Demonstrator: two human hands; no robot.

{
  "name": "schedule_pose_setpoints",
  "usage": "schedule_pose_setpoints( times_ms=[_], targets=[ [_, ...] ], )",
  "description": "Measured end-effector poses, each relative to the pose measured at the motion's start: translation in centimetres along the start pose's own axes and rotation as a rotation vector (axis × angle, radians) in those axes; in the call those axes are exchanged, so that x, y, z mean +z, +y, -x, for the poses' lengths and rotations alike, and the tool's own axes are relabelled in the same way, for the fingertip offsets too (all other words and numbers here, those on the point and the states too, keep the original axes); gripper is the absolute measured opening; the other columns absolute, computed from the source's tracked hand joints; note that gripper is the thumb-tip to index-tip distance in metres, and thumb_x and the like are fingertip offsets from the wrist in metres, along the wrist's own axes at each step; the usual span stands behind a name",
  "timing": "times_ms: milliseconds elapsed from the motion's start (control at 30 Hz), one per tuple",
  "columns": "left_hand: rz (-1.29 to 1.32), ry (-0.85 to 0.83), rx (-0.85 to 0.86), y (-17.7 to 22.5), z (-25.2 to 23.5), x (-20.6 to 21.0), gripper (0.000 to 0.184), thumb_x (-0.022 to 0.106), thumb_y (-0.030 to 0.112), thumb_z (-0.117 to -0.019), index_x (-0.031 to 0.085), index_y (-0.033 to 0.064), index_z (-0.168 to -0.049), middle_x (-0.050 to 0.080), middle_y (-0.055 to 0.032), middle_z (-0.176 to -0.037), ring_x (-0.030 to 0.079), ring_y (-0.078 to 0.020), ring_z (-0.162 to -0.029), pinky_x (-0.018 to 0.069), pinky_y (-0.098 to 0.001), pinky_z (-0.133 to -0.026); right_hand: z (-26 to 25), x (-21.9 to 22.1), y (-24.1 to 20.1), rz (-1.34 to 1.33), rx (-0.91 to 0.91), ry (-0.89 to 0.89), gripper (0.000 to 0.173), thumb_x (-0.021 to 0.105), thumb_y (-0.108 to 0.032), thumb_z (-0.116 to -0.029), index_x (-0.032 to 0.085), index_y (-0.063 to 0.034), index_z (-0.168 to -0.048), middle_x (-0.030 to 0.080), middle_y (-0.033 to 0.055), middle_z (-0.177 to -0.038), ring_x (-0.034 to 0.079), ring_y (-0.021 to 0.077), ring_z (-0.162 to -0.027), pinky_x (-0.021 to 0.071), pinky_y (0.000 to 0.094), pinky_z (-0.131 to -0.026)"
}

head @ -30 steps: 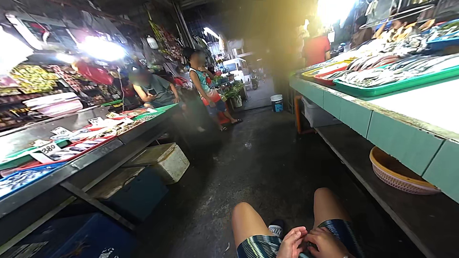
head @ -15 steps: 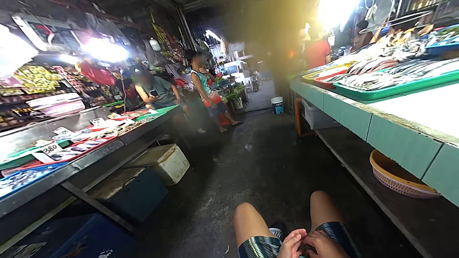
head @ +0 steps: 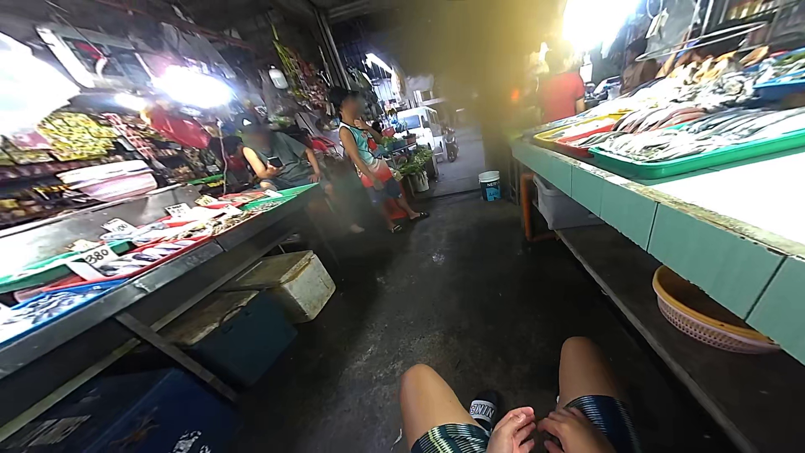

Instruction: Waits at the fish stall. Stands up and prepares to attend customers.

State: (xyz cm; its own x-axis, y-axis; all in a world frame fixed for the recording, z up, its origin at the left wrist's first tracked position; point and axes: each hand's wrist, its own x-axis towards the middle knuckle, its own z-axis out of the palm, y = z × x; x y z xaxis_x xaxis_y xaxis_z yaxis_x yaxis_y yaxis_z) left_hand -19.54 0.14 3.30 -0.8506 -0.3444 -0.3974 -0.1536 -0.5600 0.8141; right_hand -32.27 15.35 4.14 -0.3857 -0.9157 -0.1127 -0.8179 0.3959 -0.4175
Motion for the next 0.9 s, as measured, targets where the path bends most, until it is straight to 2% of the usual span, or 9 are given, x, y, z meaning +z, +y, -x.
schedule_pose_setpoints(
  times_ms=[100,233,300,467,633,833,900],
  targets=[
    [-0.108,-0.082,0.035,0.0,-0.3,0.1,0.038,0.040,0.023,-0.1095,0.056,0.0015,-0.136,0.065,-0.0144,-0.131,0.062,-0.0242,-0.120,0.0502,-0.0456,-0.103,-0.7,0.6,0.3,-0.051,-0.075,0.030,0.032,0.062,-0.033,-0.0973,0.075,-0.0154,-0.120,0.074,0.0105,-0.115,0.065,0.0298,-0.118,0.0404,0.0540,-0.112],
    [-0.134,-0.138,0.059,0.2,-1.0,0.0,0.037,0.040,0.022,-0.1098,0.057,0.0008,-0.134,0.069,-0.0124,-0.120,0.067,-0.0203,-0.109,0.0536,-0.0408,-0.097,-1.4,0.3,0.1,-0.064,-0.074,-0.004,0.033,0.062,-0.035,-0.0976,0.074,-0.0170,-0.122,0.073,0.0105,-0.118,0.064,0.0301,-0.119,0.0400,0.0541,-0.112],
    [-0.125,-0.134,0.051,0.0,-0.9,0.0,0.037,0.040,0.022,-0.1095,0.057,0.0009,-0.134,0.069,-0.0129,-0.121,0.066,-0.0212,-0.110,0.0533,-0.0416,-0.098,-1.2,0.2,0.1,-0.037,-0.046,-0.014,0.034,0.062,-0.036,-0.0975,0.074,-0.0187,-0.124,0.073,0.0098,-0.120,0.063,0.0298,-0.121,0.0392,0.0548,-0.112],
    [-0.017,-0.053,0.026,0.3,-0.2,0.0,0.037,0.042,0.021,-0.1086,0.055,0.0012,-0.137,0.062,-0.0170,-0.136,0.061,-0.0273,-0.124,0.0491,-0.0467,-0.105,0.0,-0.1,0.3,-0.016,0.035,0.013,0.034,0.061,-0.037,-0.0978,0.074,-0.0205,-0.125,0.073,0.0075,-0.121,0.063,0.0286,-0.122,0.0399,0.0545,-0.111],
    [-0.001,-0.034,0.010,0.3,0.1,0.1,0.038,0.041,0.023,-0.1090,0.056,0.0023,-0.137,0.062,-0.0165,-0.137,0.061,-0.0279,-0.125,0.0484,-0.0480,-0.106,0.1,-0.4,-0.1,0.017,0.027,-0.016,0.035,0.058,-0.038,-0.0993,0.073,-0.0205,-0.126,0.073,0.0075,-0.122,0.063,0.0280,-0.122,0.0386,0.0531,-0.113],
    [-0.124,-0.112,0.044,0.3,-0.4,0.3,0.037,0.041,0.022,-0.1095,0.057,0.0013,-0.135,0.066,-0.0148,-0.129,0.064,-0.0246,-0.117,0.0512,-0.0459,-0.102,-1.2,0.6,0.4,-0.057,-0.088,0.016,0.031,0.062,-0.033,-0.0978,0.076,-0.0129,-0.116,0.074,0.0112,-0.114,0.065,0.0297,-0.117,0.0408,0.0535,-0.111],
    [-0.126,-0.122,0.051,0.3,-0.7,0.1,0.037,0.041,0.022,-0.1096,0.056,0.0012,-0.136,0.066,-0.0146,-0.128,0.065,-0.0240,-0.116,0.0520,-0.0450,-0.101,-1.6,0.4,0.3,-0.049,-0.080,0.002,0.031,0.062,-0.034,-0.0975,0.076,-0.0135,-0.115,0.074,0.0110,-0.114,0.064,0.0302,-0.117,0.0410,0.0542,-0.111]
  ],
)
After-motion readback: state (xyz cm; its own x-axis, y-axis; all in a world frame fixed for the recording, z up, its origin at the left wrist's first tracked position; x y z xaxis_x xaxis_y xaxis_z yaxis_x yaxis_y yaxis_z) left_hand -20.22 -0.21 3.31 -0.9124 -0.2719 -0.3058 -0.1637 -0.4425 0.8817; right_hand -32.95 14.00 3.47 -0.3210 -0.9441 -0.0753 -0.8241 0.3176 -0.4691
